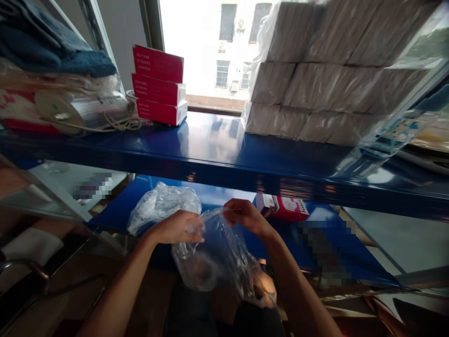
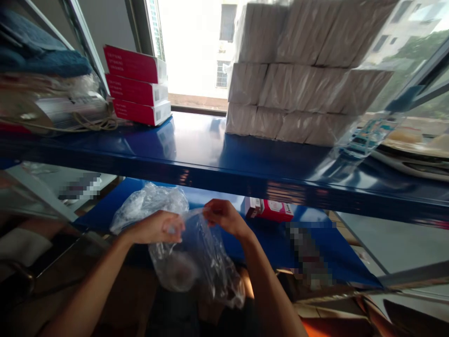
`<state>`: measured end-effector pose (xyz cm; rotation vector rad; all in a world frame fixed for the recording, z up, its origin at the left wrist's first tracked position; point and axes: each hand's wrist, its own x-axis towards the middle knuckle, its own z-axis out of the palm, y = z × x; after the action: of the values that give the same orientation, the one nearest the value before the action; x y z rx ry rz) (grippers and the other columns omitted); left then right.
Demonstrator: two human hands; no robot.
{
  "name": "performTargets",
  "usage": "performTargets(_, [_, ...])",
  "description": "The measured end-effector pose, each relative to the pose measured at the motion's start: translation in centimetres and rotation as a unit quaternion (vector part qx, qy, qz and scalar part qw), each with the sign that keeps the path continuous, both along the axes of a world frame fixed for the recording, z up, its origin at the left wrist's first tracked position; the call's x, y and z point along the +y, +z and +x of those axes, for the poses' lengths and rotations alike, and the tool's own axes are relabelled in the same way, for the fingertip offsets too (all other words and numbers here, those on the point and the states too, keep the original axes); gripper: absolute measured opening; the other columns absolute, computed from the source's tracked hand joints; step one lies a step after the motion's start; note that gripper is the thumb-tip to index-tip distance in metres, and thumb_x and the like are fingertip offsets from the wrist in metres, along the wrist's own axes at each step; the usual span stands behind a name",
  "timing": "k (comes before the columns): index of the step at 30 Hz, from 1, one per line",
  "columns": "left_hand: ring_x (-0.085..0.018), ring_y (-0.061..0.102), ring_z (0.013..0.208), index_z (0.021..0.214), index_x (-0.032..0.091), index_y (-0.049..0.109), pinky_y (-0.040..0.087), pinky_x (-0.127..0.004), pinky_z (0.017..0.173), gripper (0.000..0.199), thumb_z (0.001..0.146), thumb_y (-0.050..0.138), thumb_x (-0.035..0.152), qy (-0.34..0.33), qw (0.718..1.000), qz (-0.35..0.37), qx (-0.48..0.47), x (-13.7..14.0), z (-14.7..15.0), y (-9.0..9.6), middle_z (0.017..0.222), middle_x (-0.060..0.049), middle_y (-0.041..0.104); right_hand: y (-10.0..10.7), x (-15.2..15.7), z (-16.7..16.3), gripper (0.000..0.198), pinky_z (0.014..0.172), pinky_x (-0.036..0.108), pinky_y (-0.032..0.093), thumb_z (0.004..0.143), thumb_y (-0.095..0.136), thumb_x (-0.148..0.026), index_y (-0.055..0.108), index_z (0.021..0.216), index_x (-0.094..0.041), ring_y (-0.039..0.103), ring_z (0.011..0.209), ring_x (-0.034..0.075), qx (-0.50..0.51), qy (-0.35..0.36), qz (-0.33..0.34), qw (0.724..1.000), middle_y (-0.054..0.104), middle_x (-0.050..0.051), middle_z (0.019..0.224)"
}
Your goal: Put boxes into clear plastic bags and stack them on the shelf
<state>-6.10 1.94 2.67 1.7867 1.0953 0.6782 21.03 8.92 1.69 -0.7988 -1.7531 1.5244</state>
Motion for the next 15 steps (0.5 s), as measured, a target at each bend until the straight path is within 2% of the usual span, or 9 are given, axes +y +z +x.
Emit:
performTargets(1, [-0.016,0.065,0.061,0.088,0.019,0.078,0.048,-0.022,0.053,0.027,0.074,0.086,0.040,-0.029,0.999,-0.031,0.029,-0.2,-2.0,0.3,0.077,-0.003,0.074,-0.3,0.4,-0.7,0.033,0.057,0.027,0.051,0.080,0.081,-0.049,0.069,0.084,-0.018,0.060,0.055,0.014,0.020,-0.029,0.002,0.999,0.068,0.001,0.067])
performTargets(3, [-0.019,0.069,0.069,0.087,0.019,0.077,0.053,-0.025,0.060,0.027,0.077,0.084,0.044,-0.029,0.997,-0.068,0.034,-0.1,-5.9,0.8,0.077,-0.004,0.074,-1.0,1.4,-2.5,0.038,0.055,0.026,0.051,0.076,0.082,-0.053,0.068,0.086,-0.019,0.059,0.054,0.013,0.054,-0.085,-0.006,0.995,0.069,0.001,0.071])
performTargets(6, [-0.024,0.074,0.079,0.103,0.020,0.073,0.059,-0.033,0.070,0.045,0.071,0.086,0.049,0.098,0.990,-0.066,-0.081,1.8,-10.8,1.2,0.092,-0.008,0.076,-2.5,4.0,-6.6,0.048,0.049,0.026,0.048,0.068,0.082,-0.062,0.066,0.085,-0.020,0.056,0.049,0.013,0.069,-0.171,-0.015,0.983,0.069,0.002,0.072])
performTargets(8, [-0.023,0.074,0.075,0.107,0.019,0.070,0.059,-0.033,0.066,0.055,0.066,0.089,0.050,0.208,0.970,-0.053,-0.113,4.2,-13.2,1.1,0.093,-0.007,0.075,-3.8,6.0,-9.7,0.049,0.049,0.027,0.048,0.068,0.076,-0.067,0.064,0.078,-0.020,0.056,0.049,0.013,0.034,-0.224,-0.003,0.974,0.067,0.003,0.069])
performTargets(10, [-0.022,0.072,0.071,0.100,0.017,0.069,0.057,-0.031,0.062,0.053,0.063,0.089,0.050,0.297,0.953,-0.020,-0.059,6.8,-15.0,0.6,0.088,-0.006,0.073,-5.1,7.7,-12.6,0.046,0.050,0.028,0.048,0.071,0.071,-0.065,0.061,0.072,-0.021,0.056,0.049,0.014,-0.002,-0.252,0.005,0.968,0.064,0.002,0.063])
performTargets(12, [-0.024,0.071,0.076,0.094,0.016,0.069,0.057,-0.032,0.066,0.046,0.064,0.088,0.045,0.357,0.932,0.042,0.045,8.9,-16.2,-0.4,0.086,-0.006,0.073,-6.2,8.9,-14.8,0.039,0.052,0.029,0.049,0.072,0.071,-0.059,0.060,0.070,-0.021,0.058,0.052,0.016,-0.031,-0.265,0.011,0.964,0.062,0.002,0.060])
performTargets(15, [-0.030,0.071,0.092,0.102,0.017,0.071,0.057,-0.040,0.086,0.040,0.068,0.084,0.034,0.366,0.896,0.159,0.195,10.3,-17.0,-2.4,0.095,-0.009,0.074,-7.5,9.4,-16.5,0.028,0.063,0.034,0.055,0.070,0.076,-0.046,0.065,0.076,-0.021,0.066,0.064,0.022,-0.074,-0.280,0.026,0.957,0.066,0.004,0.066])
